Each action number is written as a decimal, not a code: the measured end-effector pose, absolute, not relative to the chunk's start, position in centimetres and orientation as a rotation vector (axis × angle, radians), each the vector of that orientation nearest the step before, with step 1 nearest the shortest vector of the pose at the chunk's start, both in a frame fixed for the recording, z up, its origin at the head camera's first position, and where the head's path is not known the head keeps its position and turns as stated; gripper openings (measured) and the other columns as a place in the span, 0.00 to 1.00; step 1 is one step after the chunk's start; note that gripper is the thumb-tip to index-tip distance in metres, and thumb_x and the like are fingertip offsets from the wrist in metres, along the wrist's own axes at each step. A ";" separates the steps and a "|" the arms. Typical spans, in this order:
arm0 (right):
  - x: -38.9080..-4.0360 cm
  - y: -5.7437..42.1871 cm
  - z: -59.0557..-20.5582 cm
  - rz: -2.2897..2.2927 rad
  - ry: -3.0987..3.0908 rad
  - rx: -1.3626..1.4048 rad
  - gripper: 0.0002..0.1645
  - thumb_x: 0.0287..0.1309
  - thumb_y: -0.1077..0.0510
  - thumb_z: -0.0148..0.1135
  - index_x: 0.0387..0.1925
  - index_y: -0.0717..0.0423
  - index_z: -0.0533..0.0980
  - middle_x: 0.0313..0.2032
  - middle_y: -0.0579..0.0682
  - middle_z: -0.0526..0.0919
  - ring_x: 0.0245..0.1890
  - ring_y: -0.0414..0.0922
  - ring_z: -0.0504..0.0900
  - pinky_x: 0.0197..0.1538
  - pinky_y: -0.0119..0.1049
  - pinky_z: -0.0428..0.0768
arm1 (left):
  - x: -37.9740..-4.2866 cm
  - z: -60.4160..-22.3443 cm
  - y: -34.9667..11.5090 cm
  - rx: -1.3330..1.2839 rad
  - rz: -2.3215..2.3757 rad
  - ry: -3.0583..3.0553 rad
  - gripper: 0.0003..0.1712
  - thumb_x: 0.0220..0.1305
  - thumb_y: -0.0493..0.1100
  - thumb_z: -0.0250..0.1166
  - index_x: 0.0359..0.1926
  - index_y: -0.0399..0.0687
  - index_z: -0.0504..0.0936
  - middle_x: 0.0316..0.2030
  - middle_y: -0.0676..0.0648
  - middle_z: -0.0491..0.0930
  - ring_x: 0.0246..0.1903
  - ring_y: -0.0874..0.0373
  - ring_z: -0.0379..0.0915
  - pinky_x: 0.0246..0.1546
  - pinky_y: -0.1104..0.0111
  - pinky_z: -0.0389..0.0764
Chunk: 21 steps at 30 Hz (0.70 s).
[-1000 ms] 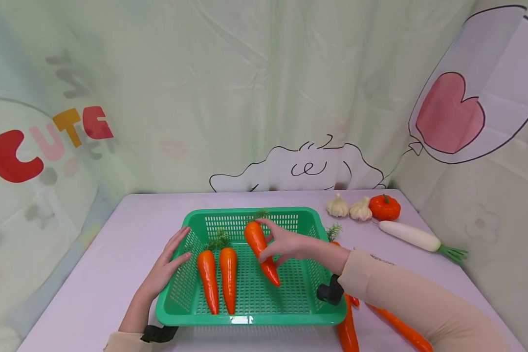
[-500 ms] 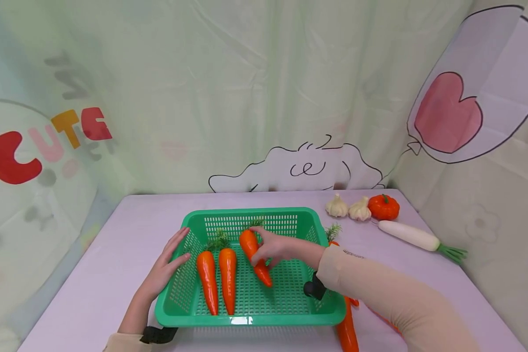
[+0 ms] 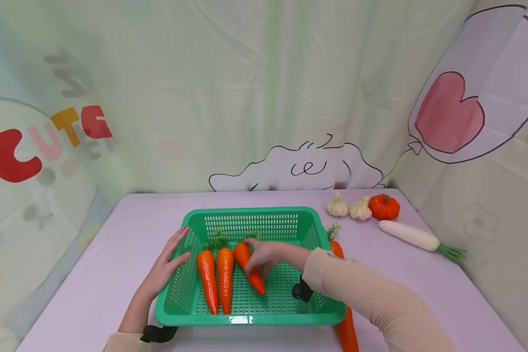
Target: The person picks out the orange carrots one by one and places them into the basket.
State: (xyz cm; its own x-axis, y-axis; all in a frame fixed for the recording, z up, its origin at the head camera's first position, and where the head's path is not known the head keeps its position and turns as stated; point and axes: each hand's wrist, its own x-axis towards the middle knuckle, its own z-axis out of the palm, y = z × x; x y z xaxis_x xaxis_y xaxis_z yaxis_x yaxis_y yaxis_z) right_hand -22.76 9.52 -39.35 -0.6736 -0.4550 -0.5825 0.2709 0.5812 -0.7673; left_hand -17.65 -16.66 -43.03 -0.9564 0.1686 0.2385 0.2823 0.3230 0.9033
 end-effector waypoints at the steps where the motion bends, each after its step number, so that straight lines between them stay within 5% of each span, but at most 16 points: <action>1: -22.7 9.4 -39.4 -1.138 2.008 -0.147 0.57 0.41 0.73 0.64 0.69 0.50 0.46 0.42 0.61 0.70 0.30 0.51 0.77 0.29 0.44 0.80 | -17.6 -43.0 -16.6 -0.425 -1.723 -2.469 0.33 0.64 0.39 0.54 0.69 0.46 0.56 0.70 0.44 0.45 0.68 0.44 0.35 0.57 0.36 0.42; 21: -22.2 8.6 -40.0 -1.243 2.007 -0.095 0.57 0.40 0.76 0.65 0.69 0.51 0.46 0.40 0.63 0.70 0.32 0.55 0.77 0.31 0.51 0.80 | -17.5 -42.8 -16.6 -0.425 -1.744 -2.451 0.33 0.64 0.38 0.54 0.69 0.47 0.56 0.70 0.44 0.45 0.68 0.43 0.35 0.57 0.36 0.42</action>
State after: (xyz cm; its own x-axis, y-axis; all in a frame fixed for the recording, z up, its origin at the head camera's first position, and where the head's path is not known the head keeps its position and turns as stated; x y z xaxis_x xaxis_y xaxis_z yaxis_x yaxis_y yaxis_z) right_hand -22.23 8.57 -40.03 -0.7088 -0.4280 -0.5608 0.3112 0.5237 -0.7931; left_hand -17.52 -16.55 -42.83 -0.9556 0.1657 0.2436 0.2844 0.3038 0.9093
